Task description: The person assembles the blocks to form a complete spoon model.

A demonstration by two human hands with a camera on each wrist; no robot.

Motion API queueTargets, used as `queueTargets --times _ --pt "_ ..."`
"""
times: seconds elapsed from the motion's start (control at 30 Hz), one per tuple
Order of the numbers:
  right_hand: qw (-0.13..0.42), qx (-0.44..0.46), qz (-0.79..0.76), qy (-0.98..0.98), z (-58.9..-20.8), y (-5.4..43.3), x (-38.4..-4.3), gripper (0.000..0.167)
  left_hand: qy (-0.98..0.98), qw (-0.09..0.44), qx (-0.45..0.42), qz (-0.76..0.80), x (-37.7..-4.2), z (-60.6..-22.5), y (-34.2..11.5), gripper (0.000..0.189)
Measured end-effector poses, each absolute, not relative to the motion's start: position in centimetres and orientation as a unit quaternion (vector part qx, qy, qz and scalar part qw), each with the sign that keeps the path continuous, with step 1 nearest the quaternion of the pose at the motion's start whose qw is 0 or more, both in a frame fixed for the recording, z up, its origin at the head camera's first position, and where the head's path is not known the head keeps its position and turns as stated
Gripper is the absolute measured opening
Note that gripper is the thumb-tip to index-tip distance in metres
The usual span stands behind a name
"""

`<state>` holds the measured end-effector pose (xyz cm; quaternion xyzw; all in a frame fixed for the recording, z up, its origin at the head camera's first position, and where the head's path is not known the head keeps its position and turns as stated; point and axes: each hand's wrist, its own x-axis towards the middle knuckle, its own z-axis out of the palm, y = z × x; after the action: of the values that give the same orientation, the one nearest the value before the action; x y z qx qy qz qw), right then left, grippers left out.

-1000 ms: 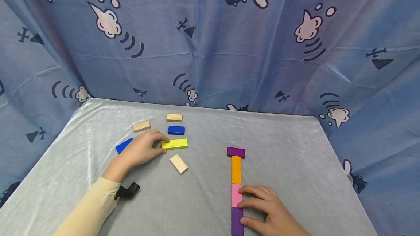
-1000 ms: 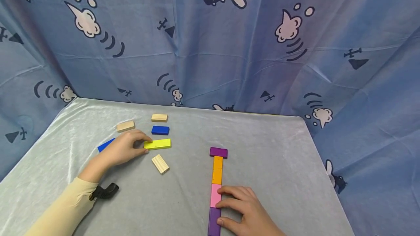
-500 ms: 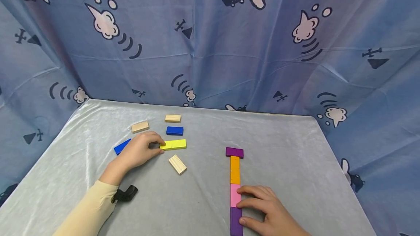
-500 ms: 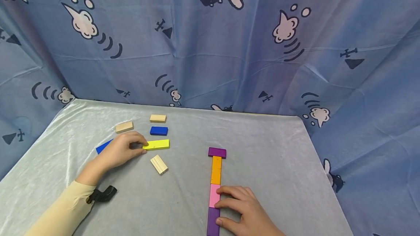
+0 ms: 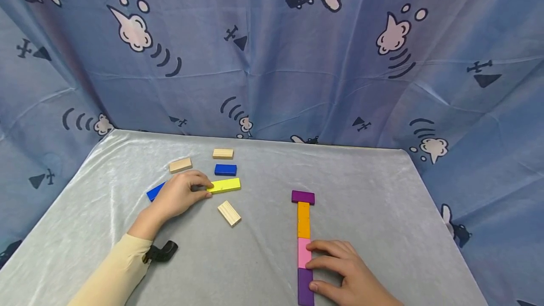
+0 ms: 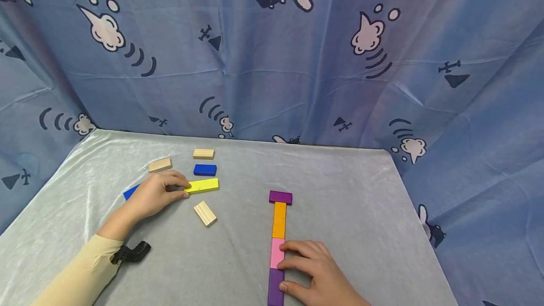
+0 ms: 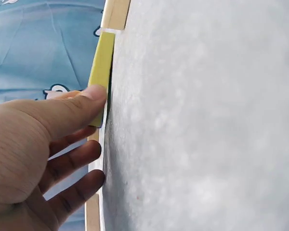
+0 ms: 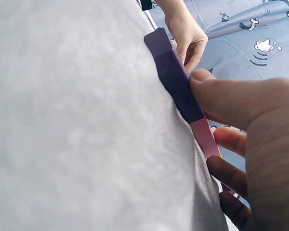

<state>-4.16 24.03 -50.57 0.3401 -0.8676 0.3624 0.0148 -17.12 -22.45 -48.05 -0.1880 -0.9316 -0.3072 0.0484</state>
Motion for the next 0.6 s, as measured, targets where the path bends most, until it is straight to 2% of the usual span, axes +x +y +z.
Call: queueTargets --times 0.3,0.6 --pt "0.009 0.339 0.359 -0.870 -50.5 24.1 -4.1 0.030 -0.925 0.076 -0.204 -0.311 -17.5 -47.4 -21.6 0.019" --pt "0.027 0.346 0.357 -0.867 -50.6 23.9 -4.2 0.031 -0.922 0.061 -0.230 -0.305 -19.1 -46.4 -18.6 0.017"
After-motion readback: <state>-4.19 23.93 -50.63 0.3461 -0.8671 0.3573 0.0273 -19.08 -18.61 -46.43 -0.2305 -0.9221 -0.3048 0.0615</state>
